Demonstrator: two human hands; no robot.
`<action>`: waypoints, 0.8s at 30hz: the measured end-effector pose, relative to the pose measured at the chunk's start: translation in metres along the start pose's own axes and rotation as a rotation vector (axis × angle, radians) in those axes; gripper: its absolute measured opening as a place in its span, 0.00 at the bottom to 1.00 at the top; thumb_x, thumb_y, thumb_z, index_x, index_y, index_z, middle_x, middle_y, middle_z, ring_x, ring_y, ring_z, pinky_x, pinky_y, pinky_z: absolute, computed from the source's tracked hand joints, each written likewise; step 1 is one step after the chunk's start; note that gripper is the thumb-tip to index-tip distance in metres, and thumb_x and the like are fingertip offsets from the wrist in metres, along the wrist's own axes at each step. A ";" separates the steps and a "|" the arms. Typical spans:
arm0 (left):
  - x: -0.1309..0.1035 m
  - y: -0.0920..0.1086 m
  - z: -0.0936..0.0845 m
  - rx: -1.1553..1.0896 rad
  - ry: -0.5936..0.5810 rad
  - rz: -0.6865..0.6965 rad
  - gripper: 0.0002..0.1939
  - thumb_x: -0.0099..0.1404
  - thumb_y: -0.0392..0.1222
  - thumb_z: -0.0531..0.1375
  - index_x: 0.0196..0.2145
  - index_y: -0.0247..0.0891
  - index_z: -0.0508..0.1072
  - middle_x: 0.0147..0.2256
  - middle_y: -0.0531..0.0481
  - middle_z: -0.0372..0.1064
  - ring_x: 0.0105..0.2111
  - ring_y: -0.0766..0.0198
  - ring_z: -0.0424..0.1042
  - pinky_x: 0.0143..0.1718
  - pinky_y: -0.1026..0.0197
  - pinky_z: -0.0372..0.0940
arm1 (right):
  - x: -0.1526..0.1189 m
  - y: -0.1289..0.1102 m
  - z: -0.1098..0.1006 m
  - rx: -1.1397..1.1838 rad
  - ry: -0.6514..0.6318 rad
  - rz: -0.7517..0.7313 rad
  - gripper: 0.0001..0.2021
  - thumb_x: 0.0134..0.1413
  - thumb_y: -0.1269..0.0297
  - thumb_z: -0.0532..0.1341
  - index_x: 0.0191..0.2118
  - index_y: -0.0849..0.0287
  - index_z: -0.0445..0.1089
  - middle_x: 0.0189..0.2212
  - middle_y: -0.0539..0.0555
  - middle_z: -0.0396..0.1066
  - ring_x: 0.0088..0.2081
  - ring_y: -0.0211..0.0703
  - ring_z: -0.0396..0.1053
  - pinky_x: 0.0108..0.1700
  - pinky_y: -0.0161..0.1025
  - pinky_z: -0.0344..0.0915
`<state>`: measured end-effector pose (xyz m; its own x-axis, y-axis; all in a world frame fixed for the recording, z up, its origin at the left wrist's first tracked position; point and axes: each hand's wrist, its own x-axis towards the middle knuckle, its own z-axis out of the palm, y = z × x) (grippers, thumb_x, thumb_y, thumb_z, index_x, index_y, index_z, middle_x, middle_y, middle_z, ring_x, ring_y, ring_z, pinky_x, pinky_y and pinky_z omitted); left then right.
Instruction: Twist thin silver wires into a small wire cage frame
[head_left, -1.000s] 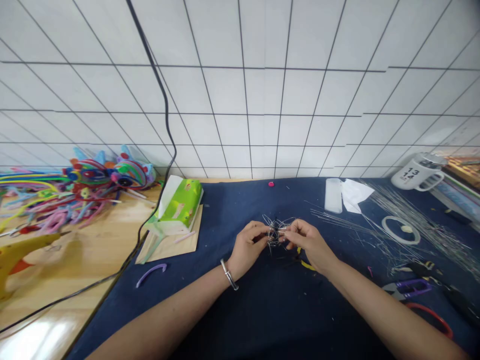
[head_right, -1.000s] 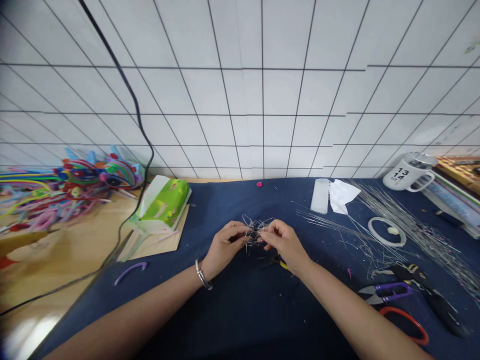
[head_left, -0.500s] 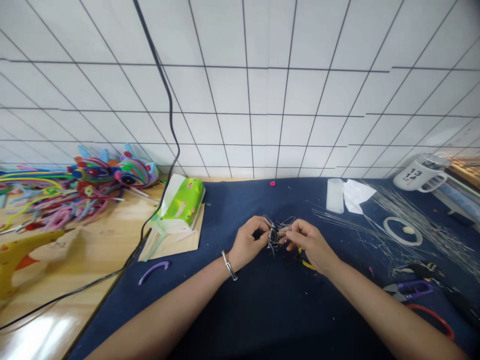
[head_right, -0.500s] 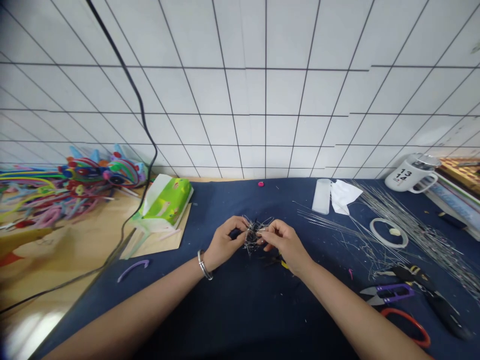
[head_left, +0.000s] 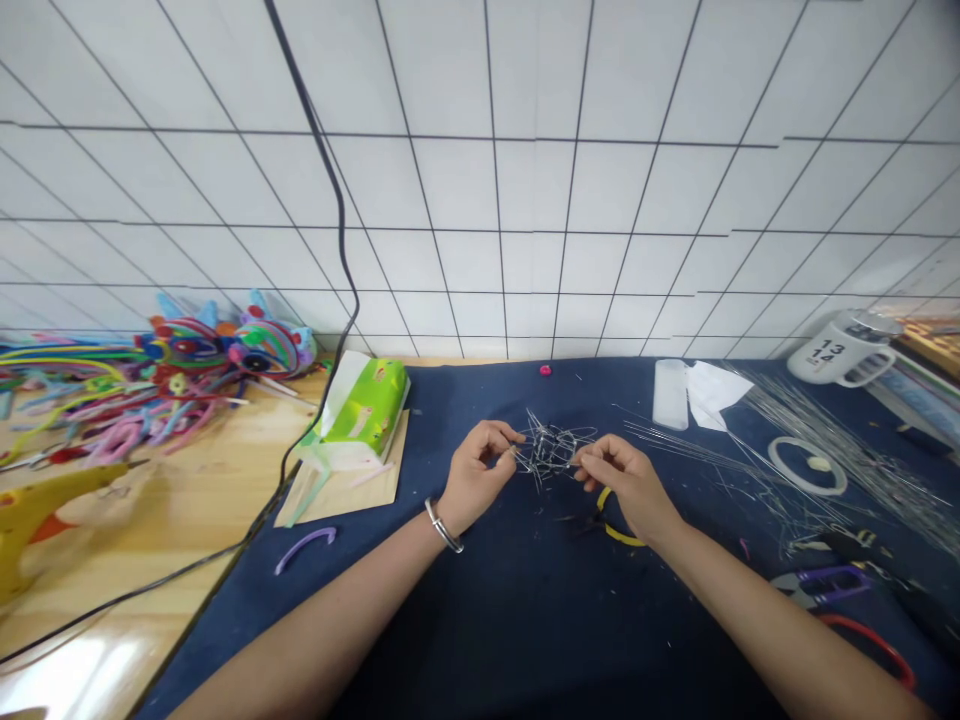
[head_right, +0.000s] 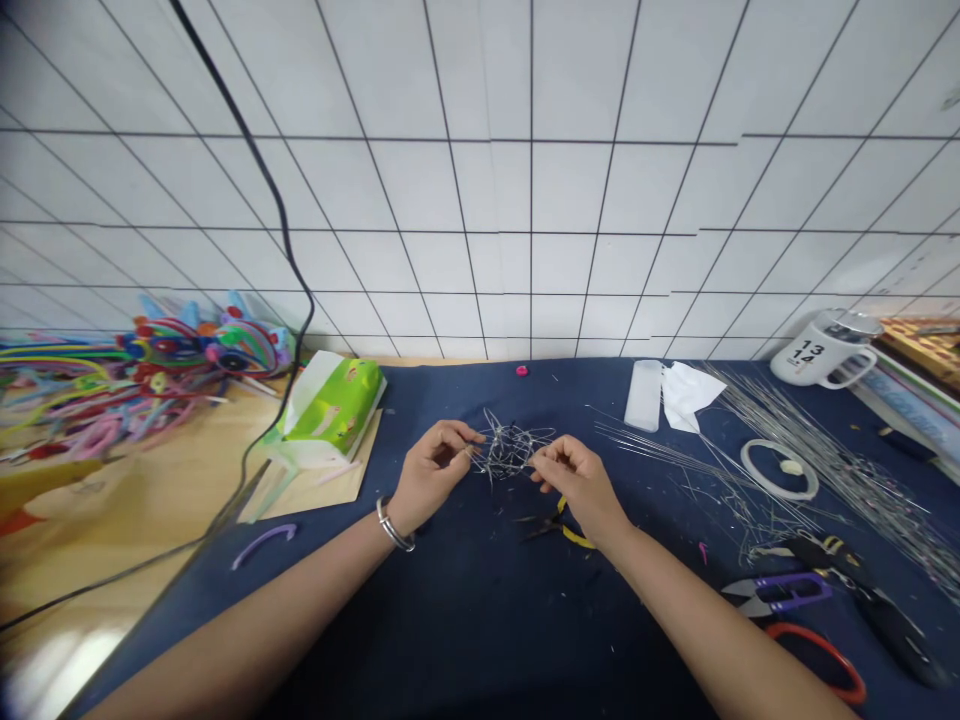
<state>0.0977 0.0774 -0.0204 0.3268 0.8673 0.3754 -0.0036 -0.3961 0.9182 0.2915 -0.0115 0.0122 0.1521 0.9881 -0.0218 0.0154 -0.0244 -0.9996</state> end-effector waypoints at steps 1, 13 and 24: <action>0.000 0.000 0.000 -0.009 0.020 -0.007 0.06 0.56 0.31 0.57 0.24 0.36 0.62 0.35 0.48 0.65 0.36 0.63 0.69 0.37 0.61 0.64 | 0.000 0.001 0.000 -0.017 -0.020 -0.005 0.06 0.52 0.62 0.59 0.30 0.59 0.64 0.33 0.53 0.69 0.32 0.39 0.67 0.33 0.37 0.63; -0.008 0.011 0.013 -0.278 0.215 -0.142 0.06 0.56 0.35 0.59 0.25 0.35 0.64 0.36 0.49 0.64 0.37 0.65 0.68 0.37 0.61 0.65 | -0.002 0.018 0.010 0.123 -0.023 0.174 0.20 0.47 0.62 0.62 0.47 0.53 0.58 0.41 0.54 0.66 0.35 0.42 0.70 0.29 0.36 0.67; -0.018 0.016 0.017 -0.217 0.045 -0.100 0.05 0.58 0.32 0.58 0.26 0.35 0.64 0.36 0.48 0.63 0.37 0.65 0.66 0.38 0.61 0.64 | 0.000 0.028 0.008 0.314 0.006 0.273 0.10 0.48 0.63 0.61 0.37 0.56 0.62 0.25 0.48 0.66 0.25 0.37 0.68 0.24 0.32 0.63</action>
<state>0.1081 0.0502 -0.0142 0.2933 0.9136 0.2818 -0.1774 -0.2376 0.9550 0.2838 -0.0108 -0.0160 0.1147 0.9509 -0.2873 -0.3282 -0.2367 -0.9145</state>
